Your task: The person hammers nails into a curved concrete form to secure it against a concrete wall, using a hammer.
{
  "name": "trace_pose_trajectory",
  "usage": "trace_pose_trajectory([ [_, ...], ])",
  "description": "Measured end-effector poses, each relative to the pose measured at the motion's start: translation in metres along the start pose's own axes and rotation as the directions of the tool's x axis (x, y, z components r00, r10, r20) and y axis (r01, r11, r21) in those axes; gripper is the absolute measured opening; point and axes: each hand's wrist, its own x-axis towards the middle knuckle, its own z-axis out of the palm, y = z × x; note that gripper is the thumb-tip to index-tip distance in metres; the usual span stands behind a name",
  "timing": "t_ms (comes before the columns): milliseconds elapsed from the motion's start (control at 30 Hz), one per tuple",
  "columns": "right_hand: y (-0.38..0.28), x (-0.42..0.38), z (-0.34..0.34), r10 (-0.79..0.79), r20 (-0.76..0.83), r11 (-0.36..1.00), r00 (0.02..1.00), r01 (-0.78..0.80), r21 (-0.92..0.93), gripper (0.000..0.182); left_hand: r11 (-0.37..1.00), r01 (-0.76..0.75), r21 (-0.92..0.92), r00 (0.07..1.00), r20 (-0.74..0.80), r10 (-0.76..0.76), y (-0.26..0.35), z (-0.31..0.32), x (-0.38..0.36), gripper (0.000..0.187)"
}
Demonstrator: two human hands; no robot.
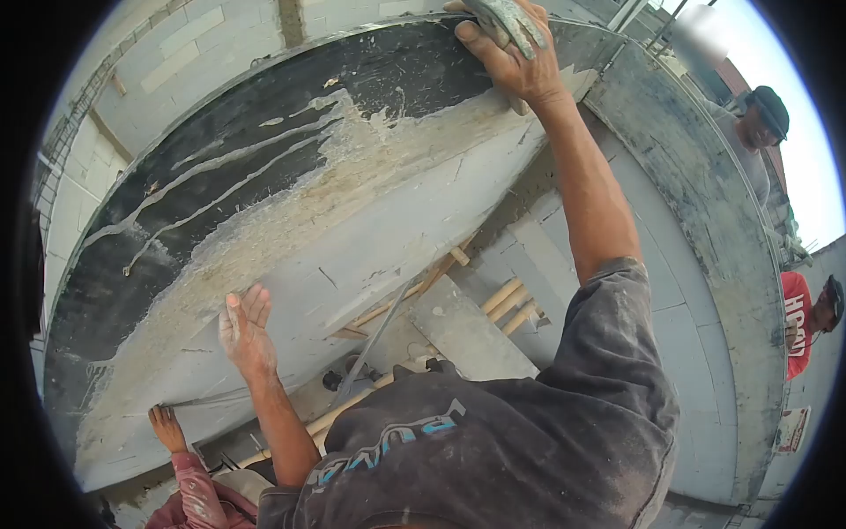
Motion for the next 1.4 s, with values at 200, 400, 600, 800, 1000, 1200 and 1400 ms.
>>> trace_pose_trajectory([
  [200, -0.013, 0.005, -0.012, -0.216, -0.106, 0.973, 0.971, 0.204, -0.112, 0.043, 0.979, -0.07, 0.194, 0.997, -0.029, 0.077, -0.004, 0.004, 0.002, 0.043],
  [400, 0.002, -0.013, 0.007, -0.233, -0.307, 0.948, 0.923, 0.145, -0.285, 0.041, 0.931, -0.078, 0.355, 0.994, -0.039, 0.098, 0.0, 0.001, -0.002, 0.06],
  [600, -0.096, -0.08, 0.012, 0.112, -0.366, 0.962, 0.924, -0.008, 0.273, 0.024, 0.894, -0.098, 0.438, 0.991, -0.043, 0.129, 0.001, 0.0, 0.0, 0.06],
  [800, -0.174, -0.162, 0.108, 0.368, 0.041, 0.683, 0.929, -0.3, 0.667, 0.027, 0.877, -0.1, 0.47, 0.986, -0.069, 0.149, -0.003, 0.003, -0.001, 0.063],
  [1000, -0.207, -0.158, 0.165, 0.524, 0.074, 0.529, 0.849, -0.392, 0.752, 0.031, 0.882, -0.085, 0.464, 0.991, -0.055, 0.124, 0.0, 0.0, 0.0, 0.062],
  [1200, -0.21, -0.157, 0.174, 0.543, 0.061, 0.608, 0.837, -0.443, 0.659, 0.035, 0.888, -0.106, 0.447, 0.991, -0.023, 0.131, -0.002, -0.002, 0.003, 0.061],
  [1400, -0.209, -0.161, 0.186, 0.507, -0.026, 0.682, 0.862, -0.382, 0.624, 0.039, 0.91, -0.159, 0.384, 0.987, 0.068, 0.144, -0.009, -0.014, 0.012, 0.059],
])
